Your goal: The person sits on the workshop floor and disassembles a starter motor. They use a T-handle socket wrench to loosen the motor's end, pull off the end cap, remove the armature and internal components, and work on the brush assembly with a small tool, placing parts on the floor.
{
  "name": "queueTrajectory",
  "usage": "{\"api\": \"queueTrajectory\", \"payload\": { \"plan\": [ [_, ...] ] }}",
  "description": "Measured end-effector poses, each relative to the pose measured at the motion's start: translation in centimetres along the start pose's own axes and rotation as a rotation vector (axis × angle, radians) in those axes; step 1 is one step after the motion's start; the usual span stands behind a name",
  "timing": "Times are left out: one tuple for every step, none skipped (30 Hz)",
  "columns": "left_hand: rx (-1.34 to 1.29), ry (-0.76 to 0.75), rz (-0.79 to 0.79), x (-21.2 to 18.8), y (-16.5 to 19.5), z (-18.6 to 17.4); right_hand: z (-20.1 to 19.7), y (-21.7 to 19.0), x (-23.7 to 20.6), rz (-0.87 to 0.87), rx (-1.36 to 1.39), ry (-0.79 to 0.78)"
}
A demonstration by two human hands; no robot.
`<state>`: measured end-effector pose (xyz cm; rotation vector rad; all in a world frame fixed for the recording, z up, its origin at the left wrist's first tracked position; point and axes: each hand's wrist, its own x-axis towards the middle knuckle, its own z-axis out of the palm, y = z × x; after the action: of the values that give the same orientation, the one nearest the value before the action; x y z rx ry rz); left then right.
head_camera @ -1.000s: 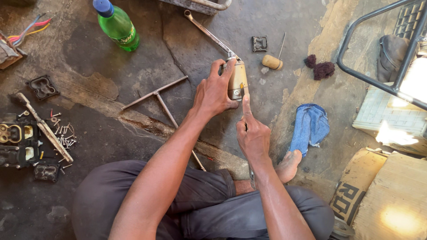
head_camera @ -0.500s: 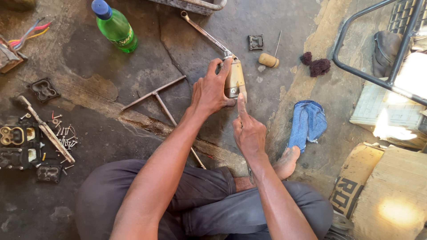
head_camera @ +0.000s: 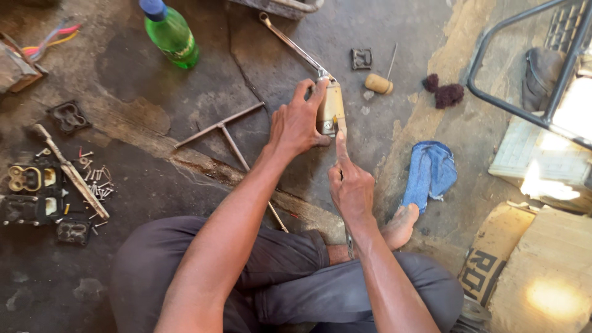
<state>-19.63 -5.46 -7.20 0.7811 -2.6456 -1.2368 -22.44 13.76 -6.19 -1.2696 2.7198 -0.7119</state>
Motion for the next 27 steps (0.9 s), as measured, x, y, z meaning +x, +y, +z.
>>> {"api": "queueTrajectory", "payload": {
  "plan": [
    [-0.004,-0.006,-0.007,-0.04,0.0,-0.08,0.04,-0.1,0.03,0.006,0.0,-0.011],
    [-0.009,-0.014,-0.016,-0.11,0.0,-0.14,0.08,-0.16,0.06,0.006,-0.018,-0.005],
    [-0.01,-0.006,-0.008,-0.1,-0.03,-0.25,0.1,-0.22,0.1,0.008,-0.035,0.002],
    [-0.014,0.0,-0.003,-0.14,-0.02,-0.3,0.13,-0.27,0.14,0.011,-0.053,0.006],
    [-0.02,0.001,-0.002,-0.3,-0.02,-0.31,0.13,-0.3,0.14,0.03,-0.048,-0.008],
    [-0.016,-0.011,-0.011,-0.44,-0.08,-0.35,0.16,-0.33,0.14,0.051,-0.041,-0.02],
    [-0.012,-0.019,-0.015,-0.49,-0.09,-0.33,0.16,-0.33,0.12,0.069,-0.037,-0.028],
    [-0.007,-0.019,-0.011,-0.29,-0.14,-0.35,0.21,-0.33,0.14,0.046,-0.023,-0.014],
    [-0.014,-0.012,-0.007,-0.17,-0.15,-0.34,0.24,-0.33,0.1,0.022,-0.009,0.001],
    [-0.023,-0.008,-0.008,-0.17,-0.17,-0.26,0.29,-0.32,0.08,0.0,0.006,0.011],
    [-0.029,-0.008,-0.011,-0.23,-0.23,-0.21,0.35,-0.33,0.06,0.0,-0.013,0.01],
    [-0.022,-0.001,-0.004,-0.19,-0.27,-0.16,0.4,-0.31,0.05,0.001,-0.033,0.008],
    [-0.017,0.004,0.0,-0.18,-0.3,-0.13,0.43,-0.32,0.04,0.003,-0.055,0.002],
    [-0.011,0.007,0.002,-0.31,-0.33,-0.08,0.44,-0.32,-0.01,0.026,-0.049,-0.012],
    [-0.013,-0.004,-0.005,-0.42,-0.33,-0.05,0.42,-0.34,-0.01,0.047,-0.043,-0.023],
    [-0.012,-0.009,-0.008,-0.42,-0.36,-0.05,0.41,-0.33,-0.03,0.064,-0.035,-0.03],
    [-0.01,-0.011,-0.006,-0.32,-0.38,-0.13,0.37,-0.34,-0.03,0.052,-0.023,-0.022],
    [-0.011,-0.011,-0.009,-0.26,-0.35,-0.14,0.34,-0.33,-0.03,0.039,-0.012,-0.016],
    [-0.013,-0.014,-0.016,-0.3,-0.31,-0.12,0.29,-0.34,-0.04,0.028,-0.001,-0.015],
    [-0.015,-0.019,-0.021,-0.29,-0.27,-0.11,0.28,-0.32,-0.02,0.031,-0.021,-0.008],
    [-0.014,-0.006,-0.01,-0.25,-0.28,-0.13,0.27,-0.31,-0.01,0.035,-0.041,-0.005],
    [-0.012,0.003,-0.003,-0.27,-0.33,-0.16,0.28,-0.29,0.0,0.042,-0.058,-0.007],
    [-0.011,0.01,0.005,-0.37,-0.35,-0.15,0.3,-0.29,-0.02,0.024,-0.04,-0.002],
    [-0.016,-0.006,-0.007,-0.42,-0.35,-0.08,0.32,-0.25,-0.02,0.003,-0.023,0.01],
    [-0.018,-0.013,-0.013,-0.38,-0.39,-0.12,0.37,-0.24,0.01,-0.025,-0.007,0.031],
    [-0.022,-0.021,-0.022,-0.36,-0.4,-0.09,0.4,-0.2,0.03,-0.013,-0.023,0.02],
    [-0.017,-0.009,-0.012,-0.35,-0.42,-0.07,0.45,-0.21,0.04,0.005,-0.037,0.006]
  ]
}}
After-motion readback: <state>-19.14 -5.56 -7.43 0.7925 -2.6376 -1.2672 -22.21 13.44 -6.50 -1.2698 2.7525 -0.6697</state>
